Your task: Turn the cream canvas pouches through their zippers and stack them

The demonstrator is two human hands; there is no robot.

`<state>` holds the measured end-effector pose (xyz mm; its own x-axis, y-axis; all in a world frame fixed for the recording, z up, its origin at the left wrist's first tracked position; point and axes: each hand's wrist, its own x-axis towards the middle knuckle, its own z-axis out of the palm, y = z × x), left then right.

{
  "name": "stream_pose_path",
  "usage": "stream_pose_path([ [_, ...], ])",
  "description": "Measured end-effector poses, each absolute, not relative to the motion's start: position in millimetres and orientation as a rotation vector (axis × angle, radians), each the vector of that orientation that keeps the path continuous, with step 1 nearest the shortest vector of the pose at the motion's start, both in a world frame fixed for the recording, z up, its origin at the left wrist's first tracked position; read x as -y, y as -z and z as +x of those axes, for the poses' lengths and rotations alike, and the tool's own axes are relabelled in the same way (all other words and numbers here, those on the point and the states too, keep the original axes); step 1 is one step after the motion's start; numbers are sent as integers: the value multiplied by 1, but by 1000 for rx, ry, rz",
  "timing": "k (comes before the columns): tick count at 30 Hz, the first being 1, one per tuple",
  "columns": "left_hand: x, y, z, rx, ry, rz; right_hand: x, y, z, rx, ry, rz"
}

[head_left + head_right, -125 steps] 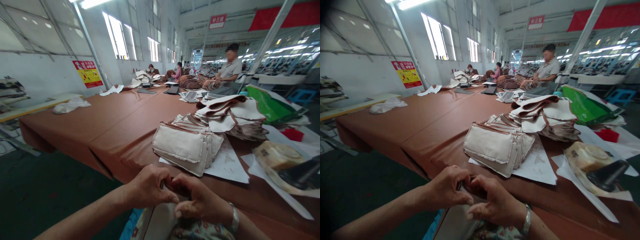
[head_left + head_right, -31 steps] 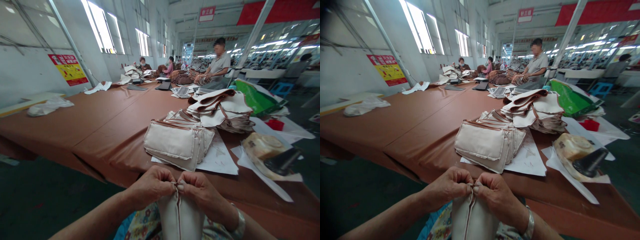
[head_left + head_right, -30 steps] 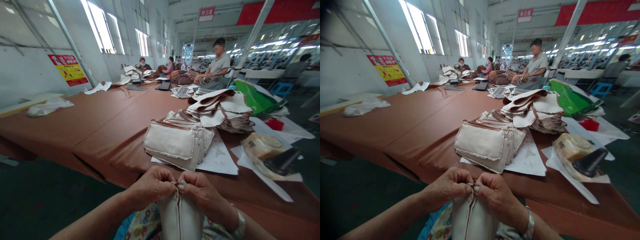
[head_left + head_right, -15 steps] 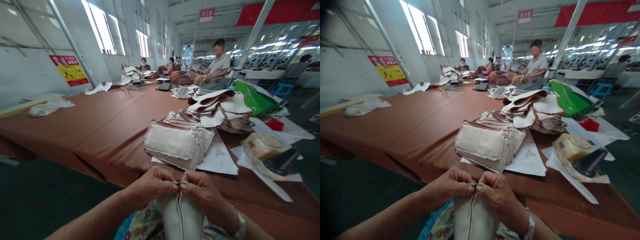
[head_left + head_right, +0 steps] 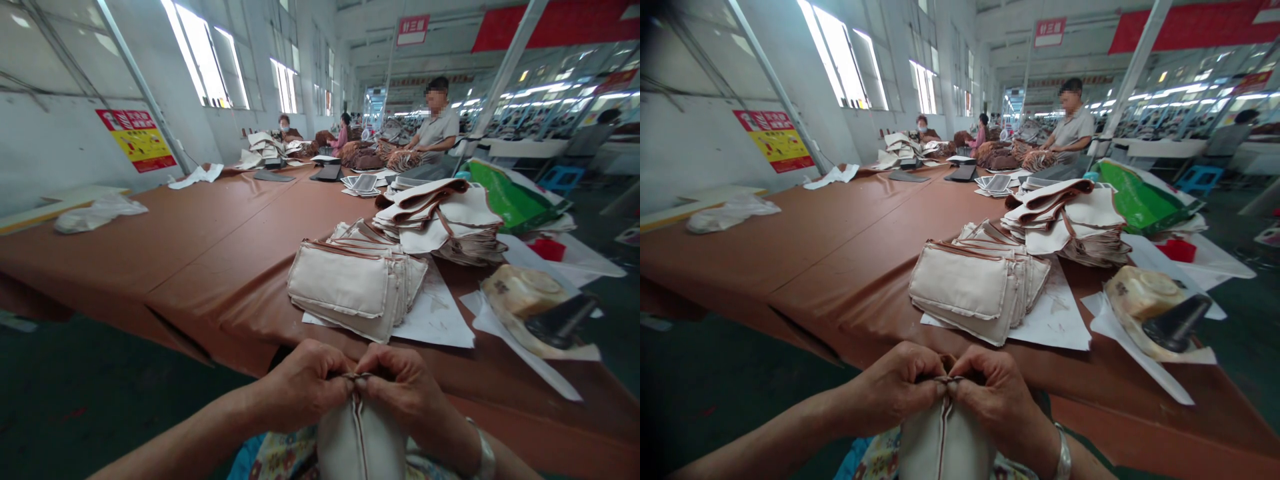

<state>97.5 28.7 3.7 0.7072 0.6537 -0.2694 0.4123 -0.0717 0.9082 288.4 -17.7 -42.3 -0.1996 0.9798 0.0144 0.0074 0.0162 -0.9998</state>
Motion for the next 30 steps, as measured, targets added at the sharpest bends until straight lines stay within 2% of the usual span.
stream_pose_path([
  [3,-30,-7,95,-764,-249,1484,23,44,290,1368,-1292,-1031],
  [9,-29,-12,96,-824,-284,1115,29,35,297,1692,-971,-886],
  [21,-29,-13,95,-732,-108,1456,39,29,308,2003,-550,-815],
  [23,-27,-19,95,-747,-79,1578,43,27,312,1955,-631,-863],
  [30,-27,-36,98,-666,-149,2042,32,5,314,1629,-1370,-1111],
])
